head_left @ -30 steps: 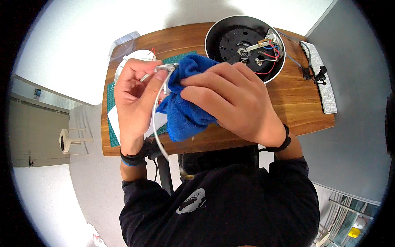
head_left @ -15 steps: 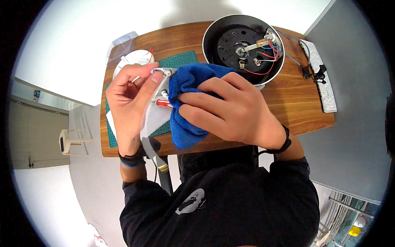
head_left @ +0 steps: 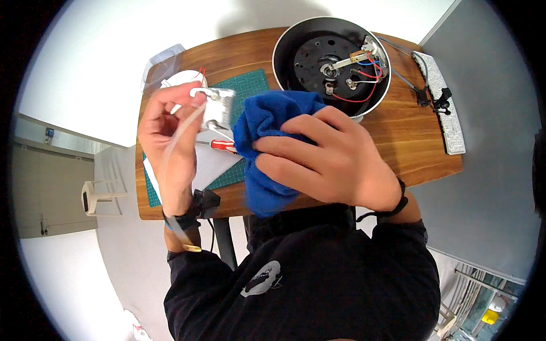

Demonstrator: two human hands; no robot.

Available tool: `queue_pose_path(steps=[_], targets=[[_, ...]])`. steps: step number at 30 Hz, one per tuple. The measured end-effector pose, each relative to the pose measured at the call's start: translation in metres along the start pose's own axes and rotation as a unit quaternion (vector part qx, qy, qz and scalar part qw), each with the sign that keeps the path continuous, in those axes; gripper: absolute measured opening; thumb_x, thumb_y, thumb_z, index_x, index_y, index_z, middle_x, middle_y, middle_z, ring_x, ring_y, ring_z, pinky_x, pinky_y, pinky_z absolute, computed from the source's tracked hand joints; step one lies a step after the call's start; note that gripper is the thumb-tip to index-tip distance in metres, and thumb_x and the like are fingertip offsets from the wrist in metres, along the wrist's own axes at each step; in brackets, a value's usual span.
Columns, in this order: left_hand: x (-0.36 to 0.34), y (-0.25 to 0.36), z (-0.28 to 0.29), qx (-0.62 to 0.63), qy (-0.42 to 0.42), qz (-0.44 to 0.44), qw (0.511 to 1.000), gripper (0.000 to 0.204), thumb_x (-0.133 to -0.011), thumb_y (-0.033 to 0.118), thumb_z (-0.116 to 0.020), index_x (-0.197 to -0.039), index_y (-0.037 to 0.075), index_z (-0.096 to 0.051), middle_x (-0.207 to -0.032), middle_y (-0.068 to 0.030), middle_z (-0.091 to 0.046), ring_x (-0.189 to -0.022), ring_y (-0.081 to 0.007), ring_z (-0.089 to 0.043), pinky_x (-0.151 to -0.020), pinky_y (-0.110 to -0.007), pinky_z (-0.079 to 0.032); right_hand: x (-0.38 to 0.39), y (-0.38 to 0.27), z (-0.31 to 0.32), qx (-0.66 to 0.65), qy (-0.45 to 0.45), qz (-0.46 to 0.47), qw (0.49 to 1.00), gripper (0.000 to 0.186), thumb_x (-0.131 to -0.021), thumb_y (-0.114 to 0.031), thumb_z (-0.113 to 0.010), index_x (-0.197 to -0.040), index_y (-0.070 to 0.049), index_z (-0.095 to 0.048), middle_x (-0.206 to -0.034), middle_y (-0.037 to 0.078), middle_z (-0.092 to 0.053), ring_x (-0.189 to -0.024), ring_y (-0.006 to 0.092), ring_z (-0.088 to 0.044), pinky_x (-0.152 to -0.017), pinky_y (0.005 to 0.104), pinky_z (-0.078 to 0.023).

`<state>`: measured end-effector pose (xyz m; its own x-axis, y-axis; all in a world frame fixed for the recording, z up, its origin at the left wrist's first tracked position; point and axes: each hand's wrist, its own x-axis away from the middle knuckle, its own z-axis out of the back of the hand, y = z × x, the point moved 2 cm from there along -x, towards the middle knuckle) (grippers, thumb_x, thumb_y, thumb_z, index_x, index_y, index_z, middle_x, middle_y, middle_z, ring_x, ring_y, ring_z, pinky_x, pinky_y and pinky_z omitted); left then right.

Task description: The person works on the internal wiring of a ceiling fan motor, connecting wires to terminals and using a screwdriver to tighten connections. The person also wipes a wire with a blue cloth during the process.

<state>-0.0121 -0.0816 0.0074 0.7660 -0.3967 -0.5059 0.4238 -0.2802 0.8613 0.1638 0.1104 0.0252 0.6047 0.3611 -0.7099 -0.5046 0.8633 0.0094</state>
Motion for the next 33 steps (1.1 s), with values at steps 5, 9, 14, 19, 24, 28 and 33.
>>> queue_pose_path(steps=[5, 9, 14, 19, 24, 28, 33], targets=[[-0.015, -0.010, 0.010, -0.087, -0.003, 0.039, 0.995, 0.011, -0.115, 0.011, -0.067, -0.126, 0.007, -0.068, -0.122, -0.0115, -0.081, -0.097, -0.0137, -0.079, -0.070, -0.022, -0.058, 0.020, 0.017, 0.045, -0.048, -0.010, -0.027, 0.998, 0.037, -0.086, -0.024, -0.081, -0.121, -0.013, -0.077, -0.120, 0.009, -0.080, -0.103, 0.0278, -0.075, -0.083, 0.0388, -0.057], [-0.019, -0.024, 0.006, -0.059, -0.057, 0.120, 0.989, 0.013, -0.120, 0.012, -0.054, -0.132, 0.009, -0.052, -0.130, -0.0221, -0.081, -0.106, -0.0288, -0.085, -0.074, -0.027, -0.067, 0.048, 0.038, 0.069, -0.067, 0.200, -0.079, 0.974, 0.043, -0.089, -0.016, -0.081, -0.131, -0.011, -0.077, -0.117, 0.018, -0.078, -0.104, 0.0303, -0.076, -0.093, 0.0426, -0.062], [-0.028, -0.057, 0.001, -0.097, -0.092, 0.180, 0.975, 0.015, -0.120, 0.015, -0.053, -0.134, 0.011, -0.050, -0.121, -0.0205, -0.083, -0.092, -0.0230, -0.083, -0.068, -0.027, -0.062, 0.092, 0.075, 0.087, 0.159, 0.364, -0.269, 0.878, 0.061, -0.096, -0.005, -0.081, -0.152, -0.001, -0.057, -0.147, 0.023, -0.067, -0.128, 0.0312, -0.070, -0.116, 0.0432, -0.053], [-0.036, -0.095, 0.008, -0.146, -0.093, 0.215, 0.961, 0.022, -0.116, 0.013, -0.061, -0.136, 0.008, -0.052, -0.115, -0.0198, -0.082, -0.087, -0.0222, -0.083, -0.066, -0.028, -0.061, 0.144, 0.130, 0.127, 0.138, 0.324, -0.392, 0.850, 0.062, -0.100, -0.009, -0.082, -0.155, 0.000, -0.055, -0.149, 0.016, -0.069, -0.134, 0.0264, -0.068, -0.120, 0.0413, -0.051], [-0.042, -0.129, 0.014, -0.189, -0.134, 0.210, 0.950, 0.031, -0.116, 0.013, -0.062, -0.144, 0.005, -0.054, -0.119, -0.0192, -0.078, -0.091, -0.0231, -0.083, -0.069, -0.029, -0.062, 0.188, 0.177, 0.124, 0.169, 0.160, -0.527, 0.817, 0.064, -0.100, -0.015, -0.083, -0.156, 0.000, -0.055, -0.145, 0.020, -0.069, -0.132, 0.0302, -0.070, -0.116, 0.0424, -0.053], [-0.046, -0.148, 0.013, -0.231, -0.160, 0.234, 0.930, 0.040, -0.115, 0.014, -0.064, -0.151, 0.001, -0.055, -0.121, -0.0208, -0.077, -0.094, -0.0247, -0.084, -0.074, -0.031, -0.064, 0.198, 0.179, 0.094, 0.095, -0.052, -0.529, 0.842, 0.069, -0.101, -0.017, -0.084, -0.161, -0.003, -0.054, -0.155, 0.024, -0.065, -0.145, 0.0388, -0.063, -0.122, 0.0456, -0.048], [-0.047, -0.161, 0.016, -0.383, -0.217, 0.249, 0.863, 0.052, -0.114, 0.023, -0.069, -0.158, -0.002, -0.057, -0.118, -0.0190, -0.080, -0.091, -0.0223, -0.082, -0.079, -0.034, -0.063, 0.180, 0.167, 0.085, 0.111, -0.163, -0.476, 0.857, 0.057, -0.103, -0.017, -0.081, -0.157, -0.012, -0.063, -0.153, 0.020, -0.067, -0.146, 0.0363, -0.063, -0.121, 0.0452, -0.049]])
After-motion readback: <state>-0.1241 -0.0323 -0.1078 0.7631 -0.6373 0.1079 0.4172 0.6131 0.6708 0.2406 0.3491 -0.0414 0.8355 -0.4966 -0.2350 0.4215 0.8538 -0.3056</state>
